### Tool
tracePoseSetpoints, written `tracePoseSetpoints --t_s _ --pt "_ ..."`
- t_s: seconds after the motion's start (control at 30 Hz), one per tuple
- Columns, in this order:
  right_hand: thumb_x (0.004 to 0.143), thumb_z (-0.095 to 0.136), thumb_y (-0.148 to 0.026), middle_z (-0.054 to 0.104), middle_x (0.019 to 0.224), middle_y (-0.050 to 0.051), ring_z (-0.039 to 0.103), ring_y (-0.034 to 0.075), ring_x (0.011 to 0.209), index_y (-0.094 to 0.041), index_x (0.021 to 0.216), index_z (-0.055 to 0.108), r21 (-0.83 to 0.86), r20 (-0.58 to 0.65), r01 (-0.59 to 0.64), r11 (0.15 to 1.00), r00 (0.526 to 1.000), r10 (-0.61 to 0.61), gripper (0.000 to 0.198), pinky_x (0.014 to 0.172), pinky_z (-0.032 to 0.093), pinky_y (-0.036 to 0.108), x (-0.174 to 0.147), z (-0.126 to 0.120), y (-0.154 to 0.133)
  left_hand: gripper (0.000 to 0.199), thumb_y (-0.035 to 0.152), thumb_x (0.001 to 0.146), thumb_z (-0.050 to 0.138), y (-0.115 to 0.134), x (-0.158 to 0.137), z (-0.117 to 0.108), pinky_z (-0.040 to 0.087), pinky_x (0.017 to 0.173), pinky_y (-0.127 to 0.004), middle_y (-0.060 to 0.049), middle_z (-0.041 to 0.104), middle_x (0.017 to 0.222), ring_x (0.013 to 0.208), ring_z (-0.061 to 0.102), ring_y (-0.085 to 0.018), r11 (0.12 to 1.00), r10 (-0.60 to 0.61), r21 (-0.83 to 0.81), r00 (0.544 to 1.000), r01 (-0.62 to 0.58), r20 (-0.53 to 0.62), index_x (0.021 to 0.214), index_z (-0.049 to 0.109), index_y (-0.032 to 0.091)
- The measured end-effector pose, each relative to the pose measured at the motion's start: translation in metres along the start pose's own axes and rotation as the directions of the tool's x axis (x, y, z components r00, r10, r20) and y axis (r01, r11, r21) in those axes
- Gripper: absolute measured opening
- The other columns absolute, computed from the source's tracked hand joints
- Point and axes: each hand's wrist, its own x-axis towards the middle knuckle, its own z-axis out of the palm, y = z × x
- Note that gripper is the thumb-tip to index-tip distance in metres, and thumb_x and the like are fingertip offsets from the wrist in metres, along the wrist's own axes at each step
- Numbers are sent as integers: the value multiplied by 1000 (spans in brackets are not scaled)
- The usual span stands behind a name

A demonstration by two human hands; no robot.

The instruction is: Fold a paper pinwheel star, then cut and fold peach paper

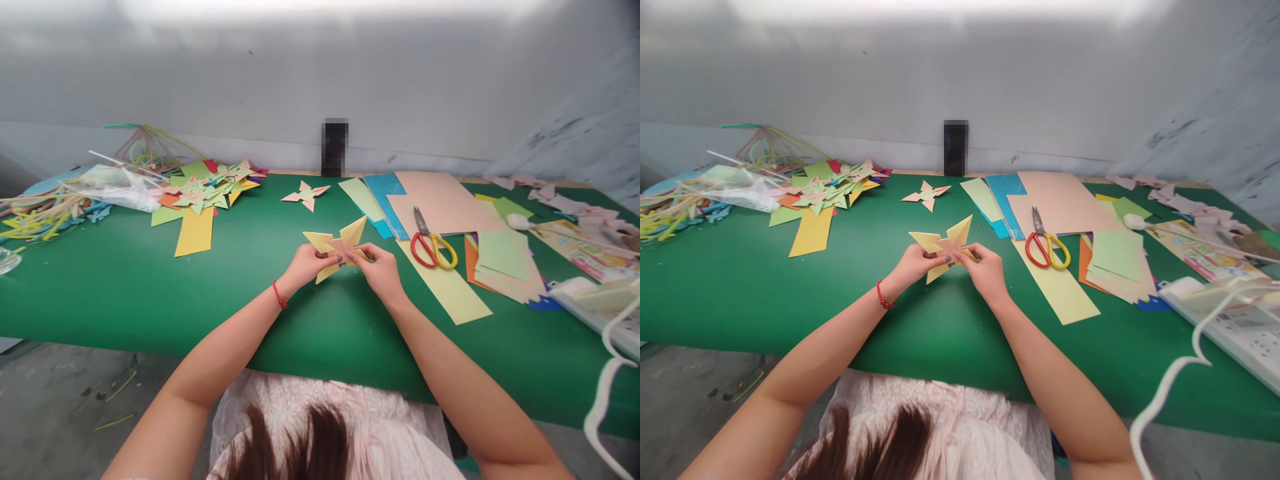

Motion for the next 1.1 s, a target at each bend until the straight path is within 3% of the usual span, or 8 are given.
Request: tracePoseSetpoints --t_s 0.3,0.7,0.97,1.1 --pt "82 47 -51 66 73 2 57 17 67 -17 80 69 -53 23 23 998 999 -21 40 61 42 27 0 -5 -1 31 36 69 69 8 -4 -2 47 75 -30 -11 69 87 84 62 -21 1000 27 -16 999 -27 32 83 68 8" --pt "76 56 -49 69 75 3 61 20 71 -18 78 69 -2 26 8 1000 1000 -8 34 67 46 30 -1 -3 -3 38 35 68 70 9 -3 -3 49 75 -32 -11 69 89 85 63 -22 999 -2 -50 999 4 32 95 66 9" --pt "74 60 -47 70 75 4 62 19 71 -18 77 69 18 29 -6 1000 1000 5 31 68 47 31 -1 -1 0 38 37 70 68 6 -3 -3 49 74 -30 -11 69 91 84 63 -22 1000 2 0 1000 -2 31 95 66 9" --pt "72 62 -47 70 76 5 64 20 72 -18 76 69 47 7 -17 999 1000 17 30 70 48 32 0 -1 -1 39 38 72 66 9 -3 -1 49 72 -30 -11 68 96 86 63 -23 996 32 87 999 -30 -28 99 66 10"
